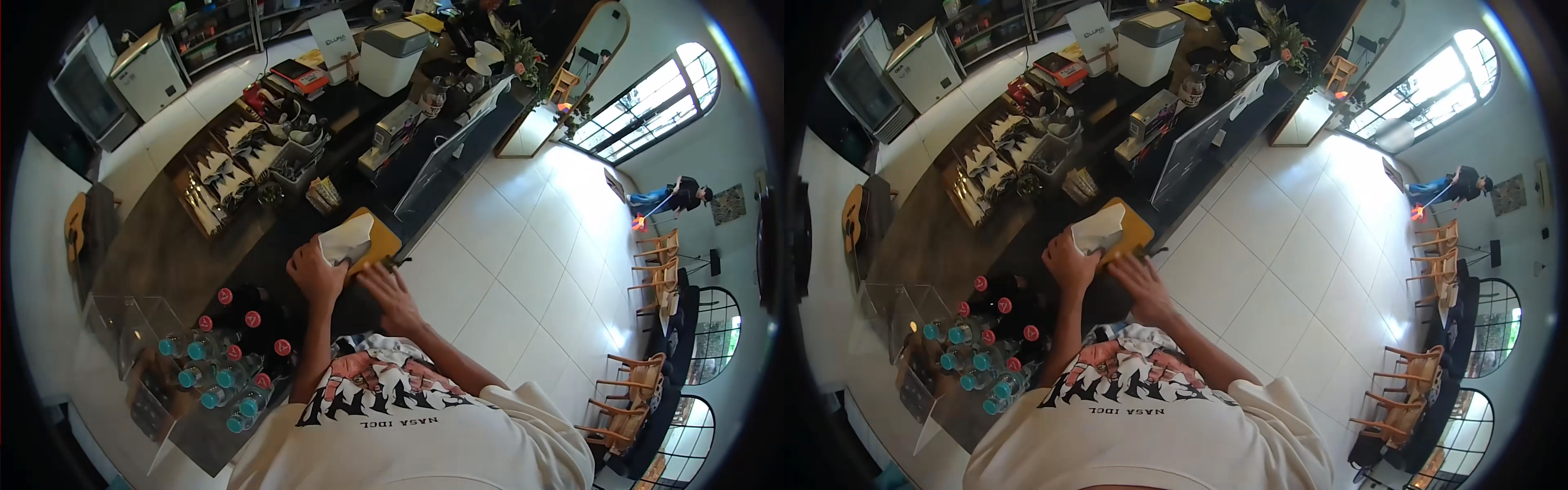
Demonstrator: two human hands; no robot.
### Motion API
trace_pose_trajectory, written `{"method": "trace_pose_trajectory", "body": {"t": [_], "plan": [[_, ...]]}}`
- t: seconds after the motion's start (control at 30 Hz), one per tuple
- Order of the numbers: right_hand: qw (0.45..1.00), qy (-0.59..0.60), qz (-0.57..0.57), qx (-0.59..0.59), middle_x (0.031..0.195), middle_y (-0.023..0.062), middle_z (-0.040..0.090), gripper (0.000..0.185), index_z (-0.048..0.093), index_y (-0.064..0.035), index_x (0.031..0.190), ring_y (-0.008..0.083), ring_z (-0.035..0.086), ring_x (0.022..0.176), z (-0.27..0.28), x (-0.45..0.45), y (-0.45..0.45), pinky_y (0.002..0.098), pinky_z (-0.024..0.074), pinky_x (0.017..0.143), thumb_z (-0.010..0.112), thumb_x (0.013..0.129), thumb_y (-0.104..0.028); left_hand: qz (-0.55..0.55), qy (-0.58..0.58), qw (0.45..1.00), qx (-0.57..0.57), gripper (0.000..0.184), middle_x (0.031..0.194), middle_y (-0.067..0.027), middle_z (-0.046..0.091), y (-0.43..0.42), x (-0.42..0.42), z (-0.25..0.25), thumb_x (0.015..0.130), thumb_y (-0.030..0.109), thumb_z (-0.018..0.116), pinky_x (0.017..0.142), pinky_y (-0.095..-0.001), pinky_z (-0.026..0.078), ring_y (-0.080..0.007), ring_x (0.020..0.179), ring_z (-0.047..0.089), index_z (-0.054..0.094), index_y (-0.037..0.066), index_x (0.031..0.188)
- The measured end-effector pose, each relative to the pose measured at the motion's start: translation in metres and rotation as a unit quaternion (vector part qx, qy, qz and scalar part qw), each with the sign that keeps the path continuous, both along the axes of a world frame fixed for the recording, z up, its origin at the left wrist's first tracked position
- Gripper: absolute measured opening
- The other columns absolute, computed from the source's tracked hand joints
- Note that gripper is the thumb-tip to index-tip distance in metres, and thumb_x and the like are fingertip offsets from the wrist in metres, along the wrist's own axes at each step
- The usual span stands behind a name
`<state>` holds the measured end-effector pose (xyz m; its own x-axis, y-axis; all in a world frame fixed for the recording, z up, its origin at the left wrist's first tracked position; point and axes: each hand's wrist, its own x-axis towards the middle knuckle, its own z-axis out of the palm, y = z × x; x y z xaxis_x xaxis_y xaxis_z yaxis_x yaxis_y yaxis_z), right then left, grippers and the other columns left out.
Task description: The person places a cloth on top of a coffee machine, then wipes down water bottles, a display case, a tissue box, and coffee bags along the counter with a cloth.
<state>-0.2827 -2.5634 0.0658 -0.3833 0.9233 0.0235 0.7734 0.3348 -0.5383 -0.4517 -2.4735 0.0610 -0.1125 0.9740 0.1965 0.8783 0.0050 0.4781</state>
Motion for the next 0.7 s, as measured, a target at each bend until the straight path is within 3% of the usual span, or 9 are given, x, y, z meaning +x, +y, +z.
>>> {"method": "trace_pose_trajectory", "body": {"t": [0.03,0.13,0.33,0.4,0.43,0.47,0.57,0.63,0.7], "plan": [[0.997,0.045,-0.063,0.032,0.158,0.0106,0.025,0.096,0.037,-0.0096,0.146,0.0308,0.014,0.148,0.001,0.001,0.003,0.049,0.0111,0.119,0.051,0.054,0.01,0.0,0.008,1.0,0.001,0.07,0.109,-0.0073,0.063,-0.001,0.0,-0.001,0.059,0.031,0.086,0.093,-0.0461,0.037,-0.0282,0.11,0.056,0.057,0.012,0.12],[0.982,0.146,-0.109,0.042,0.155,0.0118,0.03,0.089,0.043,-0.0078,0.142,0.0318,0.018,0.147,-0.005,0.007,0.011,0.0486,0.0165,0.118,0.05,0.055,0.012,0.002,0.02,1.0,0.014,0.077,0.112,-0.0101,0.061,0.0,0.0,0.0,0.06,0.032,0.086,0.096,-0.0463,0.036,-0.0284,0.112,0.055,0.054,0.011,0.126],[0.975,0.213,-0.03,0.054,0.149,0.0119,0.041,0.072,0.051,-0.0045,0.133,0.0325,0.028,0.144,-0.012,0.047,0.016,0.0477,0.0244,0.115,0.053,0.063,0.011,-0.024,-0.022,0.991,0.133,0.077,0.124,-0.0129,0.055,-0.003,0.009,0.017,0.068,0.03,0.084,0.099,-0.0452,0.036,-0.0316,0.118,0.05,0.049,0.005,0.132],[0.962,0.273,-0.003,0.001,0.145,0.0087,0.047,0.061,0.052,-0.0073,0.131,0.0279,0.035,0.14,-0.013,0.073,0.019,0.0486,0.0267,0.113,0.064,0.071,-0.002,0.002,-0.084,0.97,0.229,0.063,0.126,-0.0115,0.054,-0.006,0.026,0.041,0.076,0.022,0.079,0.099,-0.0417,0.037,-0.0315,0.116,0.049,0.05,0.003,0.129],[0.94,0.34,-0.027,0.009,0.131,0.0102,0.059,0.051,0.057,-0.0058,0.123,0.0327,0.047,0.13,-0.014,0.082,0.023,0.0468,0.0321,0.11,0.065,0.073,-0.006,0.009,-0.097,0.955,0.279,0.043,0.113,-0.0093,0.06,-0.006,0.044,0.058,0.082,0.016,0.074,0.091,-0.0366,0.043,-0.0257,0.103,0.056,0.056,0.002,0.119],[0.94,0.341,-0.027,0.01,0.131,0.0102,0.059,0.051,0.057,-0.0058,0.123,0.0327,0.047,0.13,-0.013,0.098,0.024,0.0468,0.0321,0.11,0.065,0.073,-0.006,0.009,-0.096,0.955,0.28,0.043,0.113,-0.0093,0.06,-0.008,0.058,0.06,0.082,0.016,0.074,0.091,-0.0366,0.043,-0.0257,0.103,0.056,0.056,0.002,0.119],[0.924,0.358,-0.099,-0.085,0.118,0.0135,0.064,0.044,0.059,-0.0055,0.12,0.0379,0.052,0.121,-0.012,0.147,0.034,0.0447,0.0365,0.106,0.063,0.076,-0.006,-0.057,-0.276,0.945,0.164,0.014,0.088,-0.0057,0.064,-0.011,0.111,0.065,0.088,0.013,0.067,0.071,-0.0295,0.047,-0.0145,0.076,0.06,0.064,0.003,0.098],[0.954,0.282,-0.09,0.053,0.102,0.0165,0.067,0.04,0.06,-0.0016,0.113,0.0383,0.059,0.103,-0.022,0.182,0.043,0.0428,0.0426,0.098,0.058,0.073,-0.002,-0.141,-0.296,0.945,-0.02,0.02,0.094,-0.0067,0.065,-0.013,0.157,0.077,0.09,0.015,0.066,0.077,-0.0304,0.048,-0.0156,0.082,0.062,0.062,0.004,0.106],[0.954,0.273,-0.11,0.05,0.103,0.0186,0.066,0.038,0.06,-0.0033,0.113,0.0397,0.059,0.103,-0.032,0.215,0.043,0.0427,0.0443,0.095,0.059,0.075,-0.003,-0.22,-0.339,0.901,-0.155,0.031,0.098,-0.0079,0.066,-0.013,0.2,0.053,0.089,0.019,0.068,0.083,-0.031,0.048,-0.0177,0.092,0.063,0.058,0.004,0.115]]}}
